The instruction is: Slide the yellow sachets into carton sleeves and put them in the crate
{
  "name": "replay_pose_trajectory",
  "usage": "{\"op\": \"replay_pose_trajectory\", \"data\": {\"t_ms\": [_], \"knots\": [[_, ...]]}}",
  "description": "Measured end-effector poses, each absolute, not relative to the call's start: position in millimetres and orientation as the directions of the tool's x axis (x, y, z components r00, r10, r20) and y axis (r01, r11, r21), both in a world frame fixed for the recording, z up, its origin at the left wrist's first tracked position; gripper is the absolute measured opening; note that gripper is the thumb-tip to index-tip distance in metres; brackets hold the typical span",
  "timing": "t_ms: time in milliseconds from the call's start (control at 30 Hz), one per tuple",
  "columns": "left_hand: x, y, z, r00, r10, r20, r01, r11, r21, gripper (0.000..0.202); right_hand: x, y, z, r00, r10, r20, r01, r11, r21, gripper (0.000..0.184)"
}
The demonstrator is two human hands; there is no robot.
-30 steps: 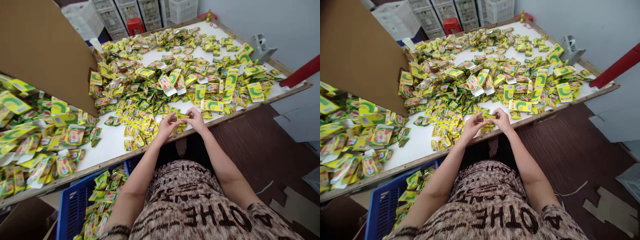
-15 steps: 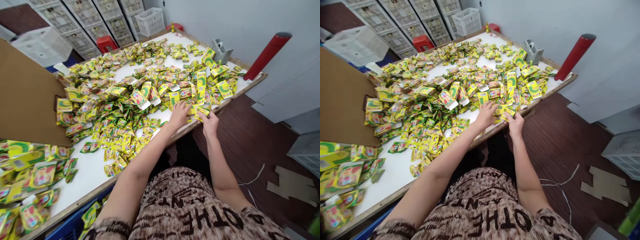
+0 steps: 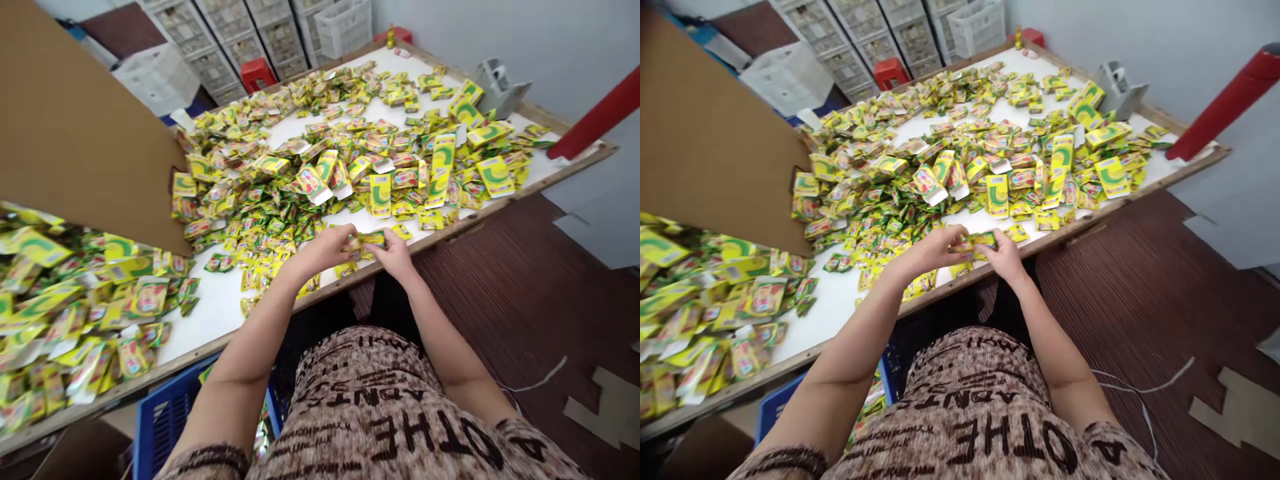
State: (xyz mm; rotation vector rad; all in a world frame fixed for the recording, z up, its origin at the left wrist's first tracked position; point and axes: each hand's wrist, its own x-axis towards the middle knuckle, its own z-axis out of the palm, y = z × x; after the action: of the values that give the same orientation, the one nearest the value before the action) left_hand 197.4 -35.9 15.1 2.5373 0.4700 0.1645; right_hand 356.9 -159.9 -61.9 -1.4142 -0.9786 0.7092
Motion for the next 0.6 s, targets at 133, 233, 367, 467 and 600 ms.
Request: {"op": "replay_pose_trajectory", "data": {"t_ms": [133,233,367,467,600], "knots": [[156,-32,22,0.887,0.456,-0.073,0.398,-0.675,0.621,0.051,321,-146,-62,0.134,0.98,0.15,0.448,0.075,-0.891,0.016],[145,-30,24,0.891,0.45,-0.055,0.369,-0.649,0.665,0.057,313,-135,-61,-0.063,0.978,0.199,0.469,0.206,-0.859,0.029],[140,-27,24,0.835,0.537,0.122,0.247,-0.563,0.789,0.053,311,-117,-60,-0.205,0.977,0.056,0.472,0.149,-0.869,0.031],[132,-31,7,0.378,0.861,0.34,0.259,-0.451,0.854,0.045,310,-113,-63,-0.081,0.997,0.009,0.478,0.047,-0.877,0.034],[125,-57,-41,0.05,0.995,0.083,0.088,-0.087,0.992,0.052,312,-117,-70,-0.049,0.999,0.014,0.46,0.035,-0.887,0.026]]}}
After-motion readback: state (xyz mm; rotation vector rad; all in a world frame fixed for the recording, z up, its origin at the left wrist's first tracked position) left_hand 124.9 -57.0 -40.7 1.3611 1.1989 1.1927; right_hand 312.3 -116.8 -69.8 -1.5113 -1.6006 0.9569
